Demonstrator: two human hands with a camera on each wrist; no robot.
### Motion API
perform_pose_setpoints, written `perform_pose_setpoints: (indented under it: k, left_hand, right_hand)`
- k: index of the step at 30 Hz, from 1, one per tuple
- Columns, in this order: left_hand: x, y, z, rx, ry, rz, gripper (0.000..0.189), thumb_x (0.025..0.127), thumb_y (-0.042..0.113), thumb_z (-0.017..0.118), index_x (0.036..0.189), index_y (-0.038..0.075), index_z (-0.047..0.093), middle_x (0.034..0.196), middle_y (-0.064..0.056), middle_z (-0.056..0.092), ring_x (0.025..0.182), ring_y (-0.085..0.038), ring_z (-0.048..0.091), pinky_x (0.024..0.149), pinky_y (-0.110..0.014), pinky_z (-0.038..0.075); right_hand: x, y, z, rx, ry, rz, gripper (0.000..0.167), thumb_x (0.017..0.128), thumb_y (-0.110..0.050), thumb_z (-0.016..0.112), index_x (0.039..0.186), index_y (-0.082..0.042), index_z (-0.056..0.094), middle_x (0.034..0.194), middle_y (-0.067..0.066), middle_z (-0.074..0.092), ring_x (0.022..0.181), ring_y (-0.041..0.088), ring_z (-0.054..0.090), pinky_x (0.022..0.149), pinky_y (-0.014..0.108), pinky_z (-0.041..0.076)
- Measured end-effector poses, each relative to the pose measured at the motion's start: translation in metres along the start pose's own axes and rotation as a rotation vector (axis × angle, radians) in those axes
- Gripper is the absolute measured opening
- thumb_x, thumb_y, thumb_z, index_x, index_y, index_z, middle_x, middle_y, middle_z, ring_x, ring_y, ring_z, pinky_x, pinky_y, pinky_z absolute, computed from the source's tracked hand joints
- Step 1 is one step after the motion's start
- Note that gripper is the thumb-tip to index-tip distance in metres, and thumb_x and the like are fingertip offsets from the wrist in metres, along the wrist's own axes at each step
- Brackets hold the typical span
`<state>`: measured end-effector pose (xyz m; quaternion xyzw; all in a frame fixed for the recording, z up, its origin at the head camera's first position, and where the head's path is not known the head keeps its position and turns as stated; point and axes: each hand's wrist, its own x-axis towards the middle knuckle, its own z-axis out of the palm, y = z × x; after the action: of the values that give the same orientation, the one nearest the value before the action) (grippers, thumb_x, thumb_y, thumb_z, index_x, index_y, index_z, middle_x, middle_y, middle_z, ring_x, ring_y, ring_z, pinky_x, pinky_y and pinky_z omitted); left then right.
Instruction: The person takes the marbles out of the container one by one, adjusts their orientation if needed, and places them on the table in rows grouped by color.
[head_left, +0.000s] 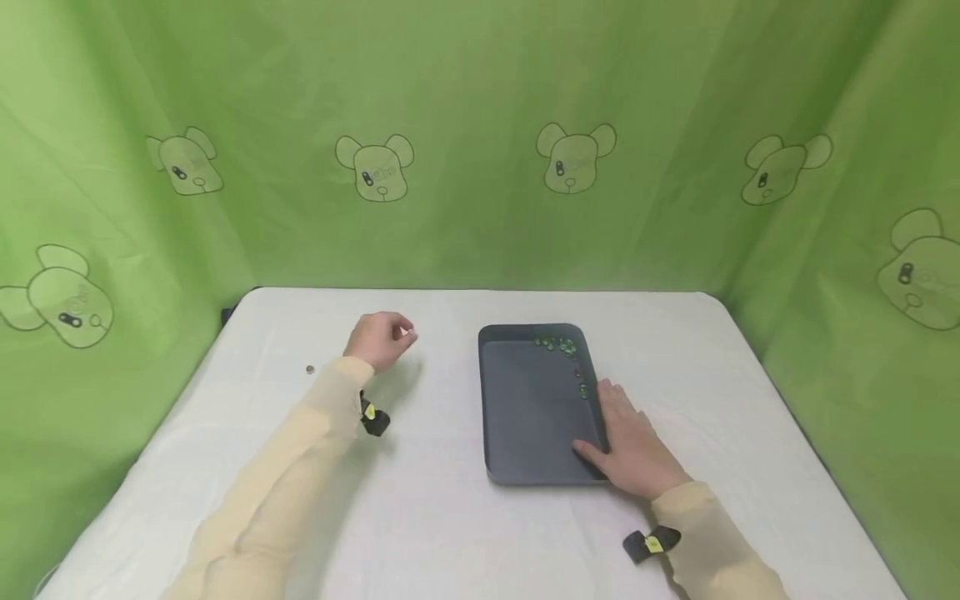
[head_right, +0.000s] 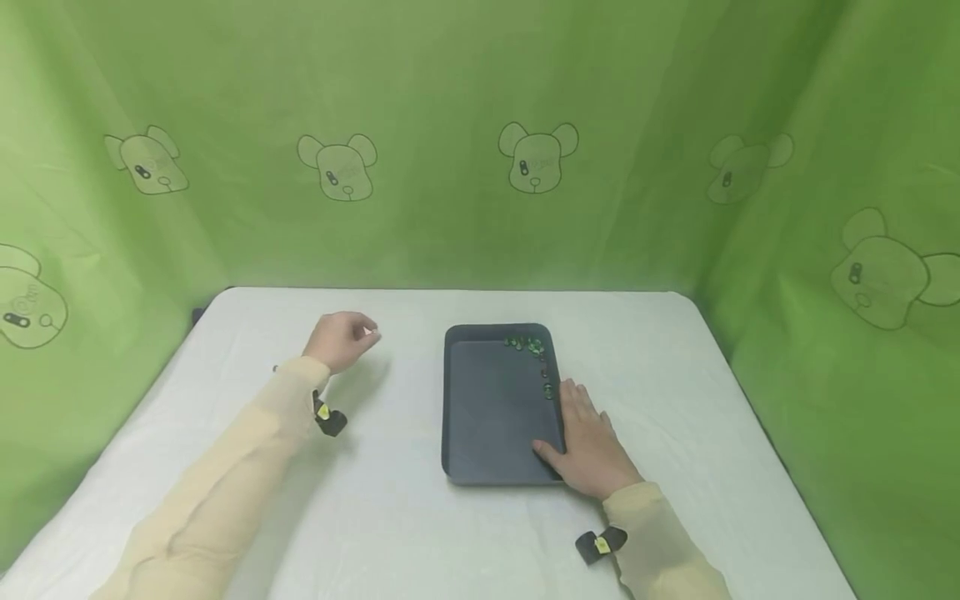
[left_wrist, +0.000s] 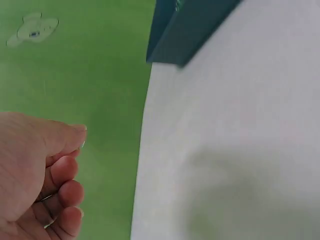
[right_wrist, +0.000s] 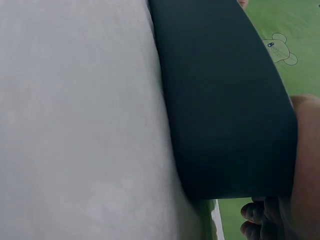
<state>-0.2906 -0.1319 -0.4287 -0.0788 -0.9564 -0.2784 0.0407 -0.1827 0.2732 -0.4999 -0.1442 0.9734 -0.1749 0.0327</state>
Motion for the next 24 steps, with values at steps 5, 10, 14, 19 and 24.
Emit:
perform_pose_setpoints:
  k: [5, 10, 14, 19, 24]
  left_hand:
    - [-0.008, -0.023, -0.004, 0.018, 0.012, -0.035, 0.02, 0.09, 0.022, 0.067, 0.103, 0.008, 0.072, 0.074, -0.003, 0.06, 0.067, -0.019, 0.053, 0.064, -0.033, 0.043]
    - [-0.015, -0.042, -0.006, 0.047, 0.007, -0.065, 0.022, 0.09, 0.025, 0.066, 0.105, 0.009, 0.072, 0.074, -0.004, 0.059, 0.066, -0.019, 0.052, 0.061, -0.032, 0.042]
    - [-0.022, -0.053, -0.01, 0.066, 0.008, -0.081, 0.022, 0.09, 0.025, 0.067, 0.106, 0.011, 0.072, 0.079, -0.005, 0.061, 0.071, -0.021, 0.054, 0.062, -0.034, 0.043]
    - [-0.031, -0.068, -0.016, 0.082, 0.002, -0.115, 0.023, 0.09, 0.027, 0.066, 0.107, 0.012, 0.072, 0.083, -0.007, 0.064, 0.077, -0.022, 0.057, 0.065, -0.036, 0.045]
    - [-0.037, -0.085, -0.022, 0.099, 0.003, -0.159, 0.024, 0.09, 0.029, 0.066, 0.108, 0.014, 0.072, 0.079, -0.005, 0.063, 0.072, -0.021, 0.055, 0.063, -0.034, 0.043]
  right_hand:
    - [0.0, 0.002, 0.001, -0.003, 0.007, -0.003, 0.102, 0.089, -0.053, 0.059, 0.152, 0.001, -0.002, 0.158, 0.022, 0.008, 0.145, 0.039, 0.008, 0.109, 0.064, 0.017]
    - [-0.001, 0.002, 0.002, -0.008, 0.009, -0.004, 0.102, 0.089, -0.051, 0.06, 0.152, 0.001, -0.002, 0.158, 0.024, 0.008, 0.144, 0.041, 0.009, 0.109, 0.064, 0.017]
    - [-0.001, 0.001, 0.002, -0.015, 0.01, -0.005, 0.102, 0.089, -0.05, 0.06, 0.152, 0.002, -0.001, 0.157, 0.024, 0.008, 0.144, 0.041, 0.01, 0.109, 0.064, 0.017]
    - [-0.002, 0.001, 0.002, -0.005, 0.014, -0.005, 0.102, 0.089, -0.05, 0.061, 0.152, 0.002, 0.0, 0.157, 0.025, 0.009, 0.143, 0.042, 0.011, 0.108, 0.065, 0.017]
    - [-0.001, 0.001, 0.003, -0.012, 0.016, -0.007, 0.102, 0.089, -0.052, 0.059, 0.152, 0.002, -0.001, 0.157, 0.024, 0.009, 0.143, 0.042, 0.011, 0.108, 0.065, 0.017]
